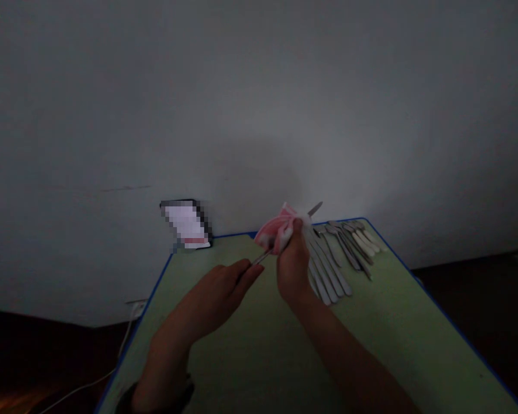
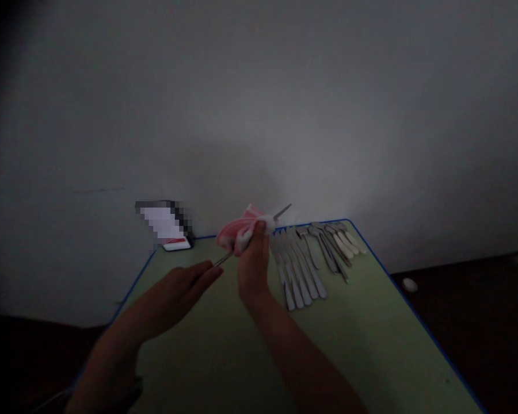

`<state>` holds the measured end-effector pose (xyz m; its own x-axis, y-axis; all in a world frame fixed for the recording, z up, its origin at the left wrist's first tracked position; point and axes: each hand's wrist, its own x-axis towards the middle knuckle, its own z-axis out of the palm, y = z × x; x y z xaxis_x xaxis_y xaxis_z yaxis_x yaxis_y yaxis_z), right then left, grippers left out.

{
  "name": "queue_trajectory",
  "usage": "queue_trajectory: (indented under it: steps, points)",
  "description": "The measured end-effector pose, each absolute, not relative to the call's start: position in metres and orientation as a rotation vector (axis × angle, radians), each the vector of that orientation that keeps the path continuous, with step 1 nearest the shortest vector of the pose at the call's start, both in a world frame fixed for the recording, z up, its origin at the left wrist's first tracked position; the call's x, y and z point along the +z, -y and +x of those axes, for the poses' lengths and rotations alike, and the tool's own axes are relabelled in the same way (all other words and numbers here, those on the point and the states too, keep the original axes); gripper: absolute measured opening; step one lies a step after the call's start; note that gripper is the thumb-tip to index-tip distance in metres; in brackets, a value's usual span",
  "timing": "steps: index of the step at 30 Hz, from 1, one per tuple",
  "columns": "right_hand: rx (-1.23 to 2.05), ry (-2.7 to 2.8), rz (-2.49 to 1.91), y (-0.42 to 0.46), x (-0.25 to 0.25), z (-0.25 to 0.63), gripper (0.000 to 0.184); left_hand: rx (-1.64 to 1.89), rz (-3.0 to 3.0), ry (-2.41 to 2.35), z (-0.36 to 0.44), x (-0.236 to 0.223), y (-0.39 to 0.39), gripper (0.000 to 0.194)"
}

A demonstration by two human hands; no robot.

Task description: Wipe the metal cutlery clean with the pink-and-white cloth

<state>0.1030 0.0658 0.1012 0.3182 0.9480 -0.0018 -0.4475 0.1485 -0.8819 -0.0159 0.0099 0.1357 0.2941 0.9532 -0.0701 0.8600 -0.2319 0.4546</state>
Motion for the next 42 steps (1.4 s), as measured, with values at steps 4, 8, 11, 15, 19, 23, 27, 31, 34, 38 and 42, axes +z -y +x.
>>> queue_trajectory:
  steps: [4,8,11,15,19,23,27,31,34,38,42]
  points:
    - [1.110,0.677,-0.812,-0.083,0.095,0.117,0.050,0.298,2.181,-1.605,-0.020,0.138,-0.008,0.042]
    - [1.162,0.623,-0.738,-0.091,0.099,0.128,0.047,0.280,2.181,-1.619,-0.021,0.139,-0.006,0.042]
    - [1.189,0.525,-0.696,-0.097,0.107,0.142,0.037,0.253,2.206,-1.640,-0.022,0.139,-0.003,0.042]
    - [1.211,0.456,-0.618,-0.102,0.114,0.154,0.028,0.206,2.198,-1.632,-0.025,0.139,-0.002,0.045]
    - [1.176,0.470,-0.640,-0.097,0.110,0.144,0.035,0.212,2.181,-1.632,-0.029,0.138,-0.004,0.046]
    - [1.130,0.585,-0.707,-0.089,0.103,0.127,0.046,0.220,2.144,-1.625,-0.033,0.136,-0.007,0.047]
    - [1.107,0.680,-0.763,-0.085,0.101,0.120,0.054,0.244,2.126,-1.639,-0.030,0.137,-0.007,0.048]
    - [1.069,0.721,-0.837,-0.081,0.102,0.118,0.055,0.246,2.148,-1.641,-0.027,0.136,-0.007,0.049]
    - [1.086,0.687,-0.872,-0.073,0.102,0.109,0.052,0.243,2.174,-1.658,-0.022,0.134,-0.008,0.050]
    - [1.202,0.661,-0.895,-0.057,0.102,0.091,0.047,0.262,2.208,-1.691,-0.014,0.130,-0.010,0.049]
    - [1.229,0.691,-0.929,-0.055,0.100,0.091,0.048,0.265,2.230,-1.715,-0.010,0.132,-0.009,0.048]
